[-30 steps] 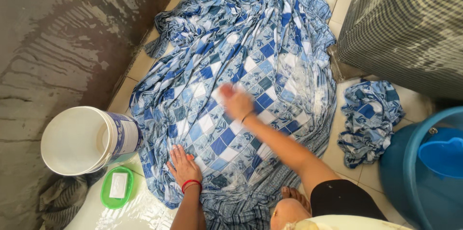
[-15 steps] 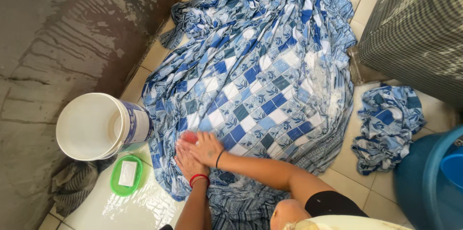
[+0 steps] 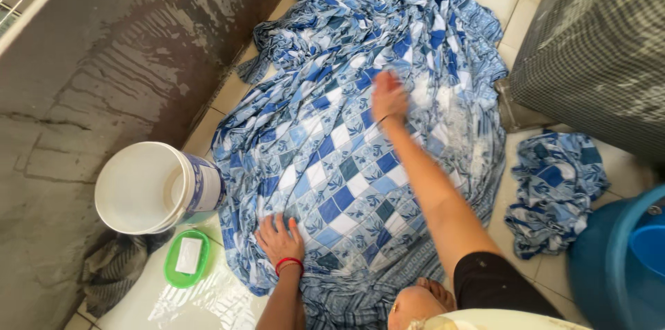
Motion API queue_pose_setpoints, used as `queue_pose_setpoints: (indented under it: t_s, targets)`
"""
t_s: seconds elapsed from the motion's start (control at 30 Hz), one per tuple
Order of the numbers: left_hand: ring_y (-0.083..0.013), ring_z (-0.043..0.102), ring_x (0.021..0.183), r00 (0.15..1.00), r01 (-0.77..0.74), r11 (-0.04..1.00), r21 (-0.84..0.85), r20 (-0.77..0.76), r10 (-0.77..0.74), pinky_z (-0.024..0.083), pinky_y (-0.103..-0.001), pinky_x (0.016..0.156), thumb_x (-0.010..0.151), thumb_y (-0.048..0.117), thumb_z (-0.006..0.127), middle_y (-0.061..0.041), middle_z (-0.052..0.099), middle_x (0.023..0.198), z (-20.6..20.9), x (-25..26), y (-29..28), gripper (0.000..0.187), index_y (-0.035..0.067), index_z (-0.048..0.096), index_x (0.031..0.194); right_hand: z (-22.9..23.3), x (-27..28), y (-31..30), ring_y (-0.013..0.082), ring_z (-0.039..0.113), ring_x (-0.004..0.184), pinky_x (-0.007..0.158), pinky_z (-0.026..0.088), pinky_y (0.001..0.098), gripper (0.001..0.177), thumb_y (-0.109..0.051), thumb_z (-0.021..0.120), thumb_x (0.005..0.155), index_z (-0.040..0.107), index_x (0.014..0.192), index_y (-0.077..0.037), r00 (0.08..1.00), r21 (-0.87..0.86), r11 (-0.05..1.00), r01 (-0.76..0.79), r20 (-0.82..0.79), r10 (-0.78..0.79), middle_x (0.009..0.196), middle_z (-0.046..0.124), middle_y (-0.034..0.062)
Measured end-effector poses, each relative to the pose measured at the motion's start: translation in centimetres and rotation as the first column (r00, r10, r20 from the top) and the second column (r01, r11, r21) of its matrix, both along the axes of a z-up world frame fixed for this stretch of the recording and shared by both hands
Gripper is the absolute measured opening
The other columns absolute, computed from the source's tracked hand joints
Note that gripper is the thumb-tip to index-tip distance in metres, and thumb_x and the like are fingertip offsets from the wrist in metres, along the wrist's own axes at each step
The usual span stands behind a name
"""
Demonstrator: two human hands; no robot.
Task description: The person scrubs a large blue and white checkered fabric on a tiled floor using a red scrub brush and soap. The person repeatedly rubs the fabric to create suds and works on different sections of the material.
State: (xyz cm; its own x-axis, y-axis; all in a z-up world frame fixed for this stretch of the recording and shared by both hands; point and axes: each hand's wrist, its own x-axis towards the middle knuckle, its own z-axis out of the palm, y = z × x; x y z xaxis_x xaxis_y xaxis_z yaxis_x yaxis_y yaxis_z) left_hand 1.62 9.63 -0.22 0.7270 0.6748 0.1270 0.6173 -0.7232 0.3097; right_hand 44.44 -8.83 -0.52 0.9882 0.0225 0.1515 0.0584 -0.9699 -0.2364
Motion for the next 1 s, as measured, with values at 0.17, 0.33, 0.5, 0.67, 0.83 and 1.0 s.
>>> queue_pose_setpoints:
  t_s: [0.17,0.33,0.5,0.67,0.83,1.0]
  targets:
    - [-0.0303,0.058,0.117,0.987,0.029,0.997,-0.068,-0.155,-0.040,0.040,-0.055,0.103,0.101,0.037,0.054,-0.009,0.064,0.120,-1.2,0.0,0.2,0.025,0.016,0.064,0.111,-2.8,-9.4,4.7,0.0409,0.057,0.111,0.094,0.047,0.0548,0.076,-0.048,0.059,0.095,0.025,0.163,-0.044,0.968,-0.162,0.959,-0.231,-0.132,0.211,0.120,0.055,0.0218]
    - [-0.0428,0.064,0.103,0.963,0.205,0.916,-0.344,-0.096,-0.251,0.051,-0.054,0.088,0.102,0.028,0.052,-0.020,0.067,0.108,-1.7,0.0,-2.3,0.019,0.010,0.060,0.106,0.9,-8.5,-4.3,0.0454,0.050,0.120,0.097,0.042,0.0599,0.074,-0.054,0.057,0.096,0.020,0.160,-0.047,0.958,-0.157,0.981,-0.118,-0.278,0.071,0.135,0.046,0.0235]
    - [-0.0480,0.066,0.097,0.854,0.325,0.708,-0.627,-0.127,-0.505,0.051,-0.058,0.083,0.099,0.031,0.056,-0.027,0.068,0.107,-2.7,-1.7,-13.6,0.025,0.008,0.057,0.108,3.8,-13.4,-16.5,0.0457,0.048,0.127,0.103,0.039,0.0596,0.079,-0.056,0.058,0.095,0.016,0.161,-0.054,0.952,-0.192,0.980,0.050,-0.288,-0.105,0.140,0.044,0.0254]
    - [-0.0463,0.068,0.095,0.757,0.526,0.585,-0.618,0.026,-0.653,0.053,-0.057,0.084,0.103,0.032,0.052,-0.025,0.071,0.102,-1.8,-3.3,-18.2,0.023,0.011,0.061,0.107,7.0,-18.1,-25.9,0.0477,0.046,0.126,0.101,0.035,0.0611,0.082,-0.055,0.061,0.092,0.015,0.160,-0.053,0.947,-0.327,0.935,0.137,-0.233,-0.220,0.140,0.042,0.0290]
    - [-0.0411,0.062,0.116,0.773,0.617,0.691,-0.377,0.125,-0.622,0.050,-0.053,0.098,0.098,0.024,0.051,-0.019,0.066,0.124,-1.9,1.6,-12.1,0.024,0.012,0.061,0.117,9.1,-19.1,-20.6,0.0478,0.061,0.103,0.083,0.046,0.0614,0.054,-0.049,0.060,0.099,0.037,0.147,-0.040,0.972,-0.241,0.960,0.140,-0.149,-0.179,0.119,0.058,0.0270]
    - [-0.0321,0.015,0.155,0.949,0.177,0.984,-0.020,-0.261,-0.176,0.013,-0.067,0.118,0.101,0.046,0.042,-0.003,0.020,0.169,-2.8,2.0,-5.2,0.063,0.026,0.030,0.159,9.7,-31.0,-5.7,0.0346,0.070,0.080,0.062,0.053,0.0511,0.029,-0.023,0.058,0.086,0.067,0.114,-0.024,0.892,0.119,0.884,-0.452,0.035,0.451,0.092,0.072,0.0097]
